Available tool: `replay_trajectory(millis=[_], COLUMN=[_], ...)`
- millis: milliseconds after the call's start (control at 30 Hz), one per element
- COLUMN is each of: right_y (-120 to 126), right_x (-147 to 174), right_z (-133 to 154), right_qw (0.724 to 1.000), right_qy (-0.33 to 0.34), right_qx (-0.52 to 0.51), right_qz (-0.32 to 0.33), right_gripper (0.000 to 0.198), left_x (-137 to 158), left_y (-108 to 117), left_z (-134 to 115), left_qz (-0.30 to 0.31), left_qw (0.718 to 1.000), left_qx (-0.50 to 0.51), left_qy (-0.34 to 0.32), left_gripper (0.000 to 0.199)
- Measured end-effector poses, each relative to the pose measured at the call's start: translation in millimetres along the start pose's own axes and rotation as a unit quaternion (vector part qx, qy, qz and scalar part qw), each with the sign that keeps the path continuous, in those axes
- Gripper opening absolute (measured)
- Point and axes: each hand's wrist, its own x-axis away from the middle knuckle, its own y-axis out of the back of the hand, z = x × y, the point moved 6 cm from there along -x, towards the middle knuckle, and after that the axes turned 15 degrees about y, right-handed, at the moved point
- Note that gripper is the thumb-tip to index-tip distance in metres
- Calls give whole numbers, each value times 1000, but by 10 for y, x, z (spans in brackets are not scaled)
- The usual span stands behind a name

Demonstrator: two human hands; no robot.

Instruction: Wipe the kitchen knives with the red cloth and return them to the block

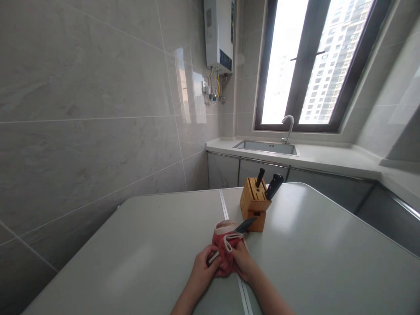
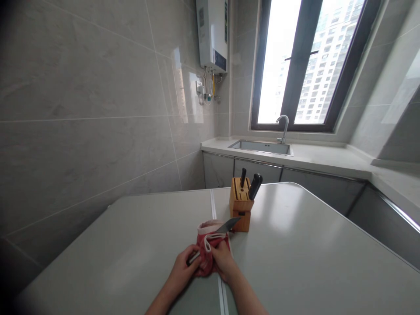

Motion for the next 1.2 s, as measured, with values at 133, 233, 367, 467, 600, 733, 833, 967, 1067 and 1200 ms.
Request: replay_trajectory(millis=[133,233,367,467,600,733,833,967,1067,1200], right_y=[-57,-75,-79,-60,-40,-48,-61,-58,-63,-79], right_x=[12,13,-3,-31,-66,-47,-14,-2,-9,-33], right_z=[91,119,107,87,90,92,74,70,87,120], right_qw=[999,998,997,996,994,993,997,998,998,995], right_qy=[12,8,14,26,26,-1,-11,8,16,30], right_qx=[-47,-61,-70,-85,-108,-111,-73,-54,-63,-95], right_qz=[-18,-30,-17,-13,-26,-31,2,21,13,2], right_gripper=[34,35,30,29,17,16,18,27,25,22], left_x=[30,34,11,-1,7,0,-11,-13,-15,-33], left_y=[46,63,89,105,125,155,161,166,172,195], left_z=[-97,-121,-98,-80,-79,-65,-59,-45,-29,12], left_qz=[-41,-58,-74,-80,-90,-105,-99,-98,-101,-107], left_qw=[998,996,996,996,994,993,994,995,994,994], left_qx=[-47,-60,-53,-49,-51,-44,-35,-30,-30,-16], left_qy=[-13,-18,-19,-13,-15,-13,-15,-12,-8,7], left_gripper=[22,22,24,25,24,24,24,21,22,23])
